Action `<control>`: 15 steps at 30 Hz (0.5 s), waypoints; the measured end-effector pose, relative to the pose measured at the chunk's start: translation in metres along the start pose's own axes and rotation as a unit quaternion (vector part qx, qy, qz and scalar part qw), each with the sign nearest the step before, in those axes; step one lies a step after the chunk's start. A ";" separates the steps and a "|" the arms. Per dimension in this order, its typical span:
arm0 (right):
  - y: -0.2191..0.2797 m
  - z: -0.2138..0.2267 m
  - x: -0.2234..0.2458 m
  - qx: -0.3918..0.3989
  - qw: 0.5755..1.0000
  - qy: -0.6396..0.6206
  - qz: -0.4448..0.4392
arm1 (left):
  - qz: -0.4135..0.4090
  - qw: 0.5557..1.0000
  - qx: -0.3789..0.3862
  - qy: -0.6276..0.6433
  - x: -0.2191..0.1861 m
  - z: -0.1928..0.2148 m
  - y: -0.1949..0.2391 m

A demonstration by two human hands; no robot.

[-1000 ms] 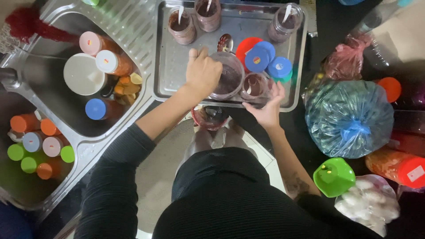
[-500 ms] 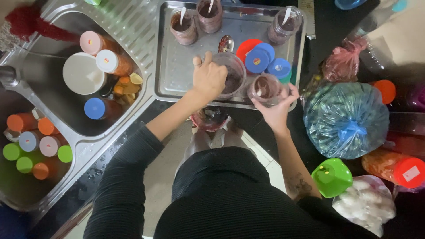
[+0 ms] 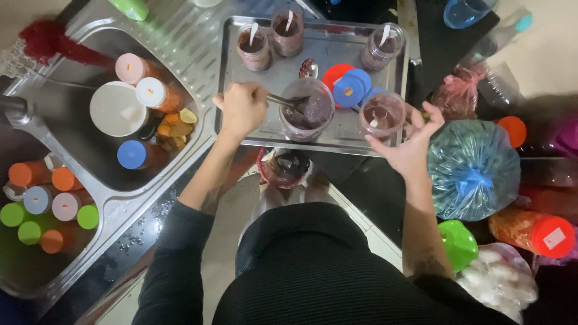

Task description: Filling small glass jars with jam using a spoon, capping them with lids, and washing the tray in the sink.

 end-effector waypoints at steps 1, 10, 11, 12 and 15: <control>-0.006 0.000 0.002 0.017 1.000 0.016 -0.005 | 0.001 0.999 -0.012 0.036 -0.001 0.011 0.007; -0.064 -0.027 0.053 0.107 0.989 0.098 0.028 | -0.052 0.989 -0.131 0.050 -0.027 0.108 0.037; -0.069 -0.031 0.059 0.105 0.989 0.098 0.030 | -0.053 0.989 -0.133 0.049 -0.042 0.120 0.042; -0.074 -0.041 0.063 0.136 0.984 0.113 0.020 | -0.108 0.982 -0.142 0.055 -0.066 0.134 0.050; -0.087 -0.063 0.079 0.167 0.981 0.097 0.028 | -0.166 0.970 -0.171 0.040 -0.104 0.156 0.066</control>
Point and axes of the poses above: each hand's wrist, its own y-axis away from the middle knuckle, its own z-axis out of the back of the hand, x = y × z, the point moved 10 cm from there along -y, towards the middle knuckle, and after that the axes turned 15 degrees about x, right-handed, at the moved point
